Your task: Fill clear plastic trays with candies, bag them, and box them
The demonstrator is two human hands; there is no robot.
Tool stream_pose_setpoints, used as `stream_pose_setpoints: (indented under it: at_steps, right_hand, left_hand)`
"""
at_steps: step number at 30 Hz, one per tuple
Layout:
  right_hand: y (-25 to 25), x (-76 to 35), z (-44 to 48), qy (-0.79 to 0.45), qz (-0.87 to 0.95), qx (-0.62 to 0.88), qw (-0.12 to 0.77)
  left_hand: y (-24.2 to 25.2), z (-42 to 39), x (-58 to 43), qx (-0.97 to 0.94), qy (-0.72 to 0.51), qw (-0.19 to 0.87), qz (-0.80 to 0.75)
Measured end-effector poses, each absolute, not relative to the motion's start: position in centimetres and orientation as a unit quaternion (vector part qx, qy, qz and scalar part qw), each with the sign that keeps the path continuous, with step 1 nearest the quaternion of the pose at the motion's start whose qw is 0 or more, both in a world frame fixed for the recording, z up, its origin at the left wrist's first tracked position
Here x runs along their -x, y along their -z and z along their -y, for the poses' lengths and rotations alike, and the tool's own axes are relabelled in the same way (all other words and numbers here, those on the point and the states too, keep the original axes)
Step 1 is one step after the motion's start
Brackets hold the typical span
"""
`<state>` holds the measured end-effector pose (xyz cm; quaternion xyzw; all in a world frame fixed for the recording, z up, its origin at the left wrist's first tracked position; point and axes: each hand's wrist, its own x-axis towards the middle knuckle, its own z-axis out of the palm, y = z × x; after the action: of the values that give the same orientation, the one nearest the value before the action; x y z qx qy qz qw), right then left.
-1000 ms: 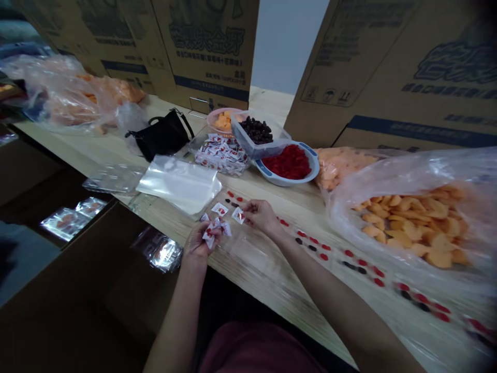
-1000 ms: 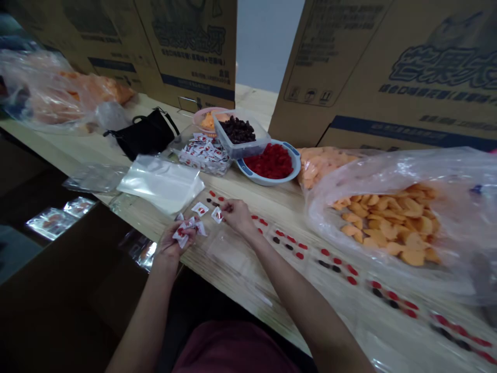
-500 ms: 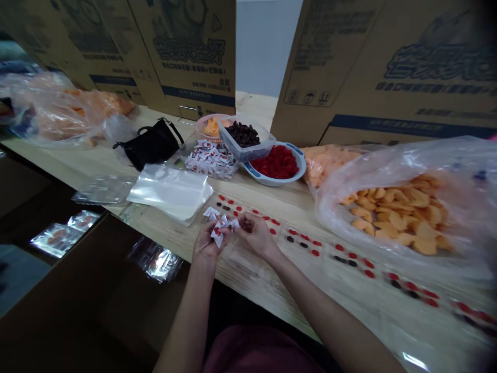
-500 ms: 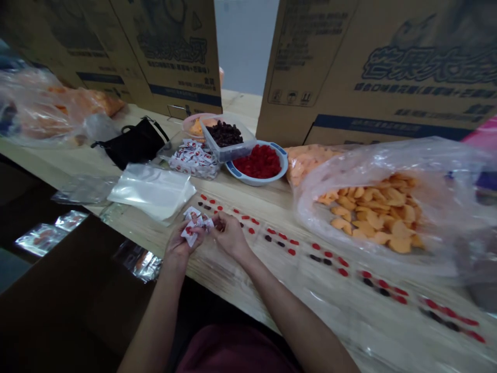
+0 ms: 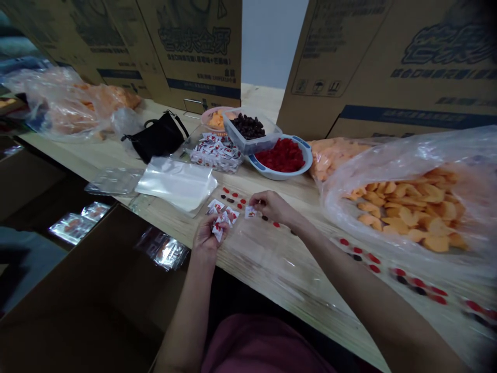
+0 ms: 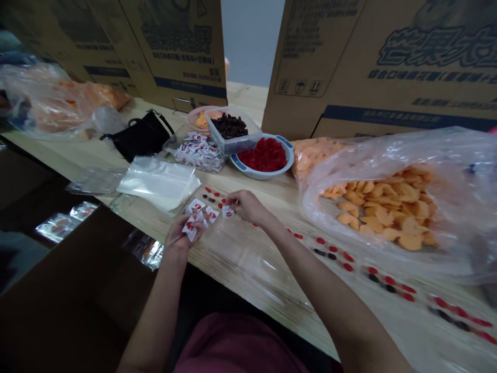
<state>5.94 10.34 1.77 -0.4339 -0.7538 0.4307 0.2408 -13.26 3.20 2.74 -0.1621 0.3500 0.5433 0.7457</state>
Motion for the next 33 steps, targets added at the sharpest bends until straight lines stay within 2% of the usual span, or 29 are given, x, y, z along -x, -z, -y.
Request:
stream_pose_setpoints:
  at_steps: [5, 10, 16, 18, 23, 25, 29, 33]
  right_hand:
    - [-0.8, -4.4, -9.8, -0.402, 0.799, 0.406, 0.185]
    - [-0.6, -4.2, -8.9, -0.383, 0.794, 0.418, 0.220]
    - [-2.0, -4.3, -7.3, -0.529, 0.743, 0.345, 0.221]
    - [-2.0, -4.6, -6.8, -0.536, 0.745, 0.336, 0.213]
    - [-1.9, -7.3, -7.1, -0.517, 0.693, 0.419, 0.276]
    - [-2.0, -8.7, -7.5, -0.474, 0.714, 0.450, 0.251]
    - [-1.7, -9.9, -8.0, -0.375, 0.797, 0.452, 0.142]
    - [0.1, -9.1, -7.3, -0.348, 0.821, 0.439, 0.106]
  left_hand:
    - [-2.6, -2.1, 12.5, 0.131, -0.516, 0.754, -0.384]
    - [-1.9, -0.8, 11.5, 0.067, -0.497, 0.760, -0.414]
    - [-0.9, 0.4, 8.7, -0.026, -0.487, 0.759, -0.431]
    - [-0.7, 0.6, 7.8, -0.030, -0.471, 0.770, -0.428]
    - [-0.5, 0.9, 7.9, -0.008, -0.444, 0.803, -0.398]
    - [-0.6, 0.9, 8.9, 0.004, -0.446, 0.806, -0.389]
    - [-0.7, 0.7, 10.7, 0.045, -0.467, 0.803, -0.367]
    - [-0.9, 0.5, 11.1, 0.091, -0.482, 0.799, -0.348]
